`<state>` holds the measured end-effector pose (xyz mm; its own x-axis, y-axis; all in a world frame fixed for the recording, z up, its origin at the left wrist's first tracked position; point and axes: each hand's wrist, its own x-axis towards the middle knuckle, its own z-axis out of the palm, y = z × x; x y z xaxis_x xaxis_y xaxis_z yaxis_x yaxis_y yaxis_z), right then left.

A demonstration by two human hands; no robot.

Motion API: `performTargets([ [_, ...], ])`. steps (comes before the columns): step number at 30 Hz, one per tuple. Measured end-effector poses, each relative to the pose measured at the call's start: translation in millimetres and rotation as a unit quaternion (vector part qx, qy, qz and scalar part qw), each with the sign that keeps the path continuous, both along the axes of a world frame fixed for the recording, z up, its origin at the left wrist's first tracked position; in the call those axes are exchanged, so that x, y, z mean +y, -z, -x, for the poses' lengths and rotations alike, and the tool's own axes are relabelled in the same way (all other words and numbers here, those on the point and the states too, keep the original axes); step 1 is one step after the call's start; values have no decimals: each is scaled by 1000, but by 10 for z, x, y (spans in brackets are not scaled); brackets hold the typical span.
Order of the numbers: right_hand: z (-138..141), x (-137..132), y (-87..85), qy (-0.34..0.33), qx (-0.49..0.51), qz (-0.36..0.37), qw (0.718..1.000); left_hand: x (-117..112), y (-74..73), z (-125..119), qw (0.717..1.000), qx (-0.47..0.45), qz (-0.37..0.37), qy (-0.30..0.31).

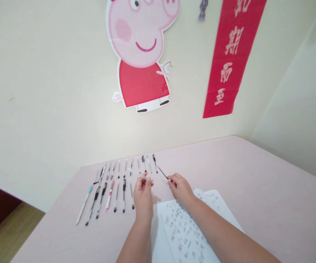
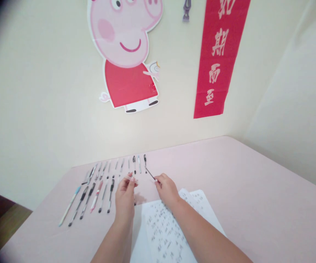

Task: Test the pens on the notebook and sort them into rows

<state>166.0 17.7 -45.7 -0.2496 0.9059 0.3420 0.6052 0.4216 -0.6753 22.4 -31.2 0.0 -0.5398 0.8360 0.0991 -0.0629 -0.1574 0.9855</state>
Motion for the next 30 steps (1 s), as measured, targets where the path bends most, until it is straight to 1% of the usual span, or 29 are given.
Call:
performTargets([
  [2,-58,40,-46,54,-22,-3,998,31,67,-90,995,3,47,86],
  [4,-146,91,-107,100,-66,1,993,66,140,-182,983,25,99,150],
  [5,-199,119,-139,116,-94,5,989,84,176,-218,976,52,124,169],
  [7,-311,173,-190,140,-151,25,978,116,238,-263,958,137,164,192],
  [9,-414,218,-217,150,-203,55,966,146,283,-280,930,230,192,211],
  [11,-488,247,-221,148,-244,81,955,179,306,-288,906,289,209,227],
  [13,-521,253,-215,139,-270,96,948,220,316,-303,897,308,218,229],
  [15,-521,235,-216,128,-284,94,946,270,322,-325,897,308,229,220],
  [17,-501,201,-235,113,-295,85,945,321,335,-350,903,305,226,201],
  [20,-467,150,-282,87,-304,71,946,382,364,-386,917,307,191,170],
  [23,-440,124,-306,66,-291,60,953,410,384,-414,923,312,169,150],
  [27,-390,110,-278,16,-258,46,965,358,371,-416,924,318,151,150],
  [30,-325,89,-263,-15,-247,43,968,206,338,-393,903,373,126,172],
])
